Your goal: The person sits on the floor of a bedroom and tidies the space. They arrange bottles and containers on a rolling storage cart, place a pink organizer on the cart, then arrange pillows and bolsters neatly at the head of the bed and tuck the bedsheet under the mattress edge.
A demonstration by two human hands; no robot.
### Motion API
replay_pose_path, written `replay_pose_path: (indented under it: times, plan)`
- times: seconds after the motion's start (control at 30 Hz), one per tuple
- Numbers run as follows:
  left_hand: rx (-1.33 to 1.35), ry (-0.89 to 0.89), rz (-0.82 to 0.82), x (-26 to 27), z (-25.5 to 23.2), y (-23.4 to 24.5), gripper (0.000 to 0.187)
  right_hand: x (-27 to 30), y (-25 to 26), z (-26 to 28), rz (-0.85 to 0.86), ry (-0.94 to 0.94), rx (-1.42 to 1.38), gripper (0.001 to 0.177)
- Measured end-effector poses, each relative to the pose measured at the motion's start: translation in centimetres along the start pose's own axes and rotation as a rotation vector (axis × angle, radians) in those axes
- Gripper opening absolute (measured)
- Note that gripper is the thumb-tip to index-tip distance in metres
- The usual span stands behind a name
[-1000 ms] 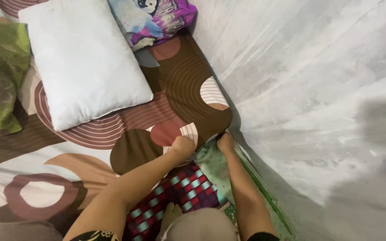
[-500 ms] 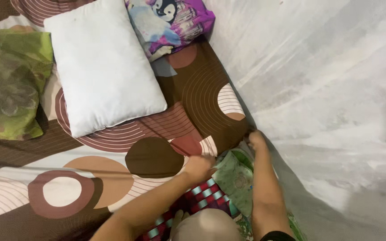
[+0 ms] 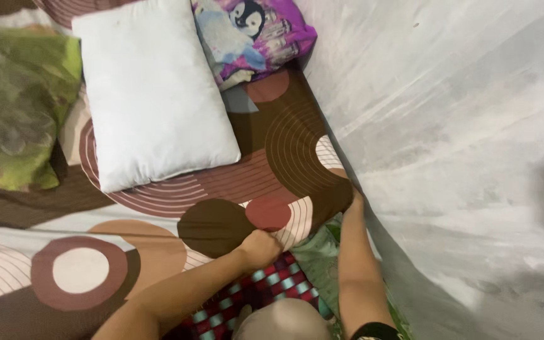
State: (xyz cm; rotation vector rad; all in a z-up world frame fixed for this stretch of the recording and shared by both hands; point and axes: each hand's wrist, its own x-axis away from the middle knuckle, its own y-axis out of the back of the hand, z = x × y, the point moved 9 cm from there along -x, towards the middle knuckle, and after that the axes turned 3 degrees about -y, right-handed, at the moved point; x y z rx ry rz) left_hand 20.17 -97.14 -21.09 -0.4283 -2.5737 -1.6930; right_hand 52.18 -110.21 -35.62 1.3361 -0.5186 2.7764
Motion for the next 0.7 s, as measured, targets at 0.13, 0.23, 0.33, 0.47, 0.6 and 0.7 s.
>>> replay_pose_path:
  times: [0.13,0.23,0.33,0.47,0.6,0.7]
  plan:
    - [0.418,0.226,-0.394,2.3,5.3,6.9,0.022,2.8,1.6,1.8,-0.153,-0.018,0.47,0.04]
    - [0.44,0.429,-1.158,9.7,13.2,15.2,0.012,8.7,-1.1,6.1,-0.437,0.519,0.719,0.037]
    - [-0.055,1.05,-1.251,18.1,22.0,18.6,0.058,13.9,-10.5,6.5,-0.091,1.065,0.538,0.037]
    - [0.731,1.633,-1.12,25.7,32.6,13.3,0.085,10.6,-25.0,-4.7,0.322,0.381,0.846,0.067]
    - [0.791,1.61,-0.906,29.1,35.2,11.5,0.109,12.0,-31.4,-15.3,0.399,0.197,0.878,0.081]
    - [0.688,1.402,-0.568,28.4,36.5,10.0,0.084,12.3,-32.6,-17.1,0.353,0.264,0.82,0.068]
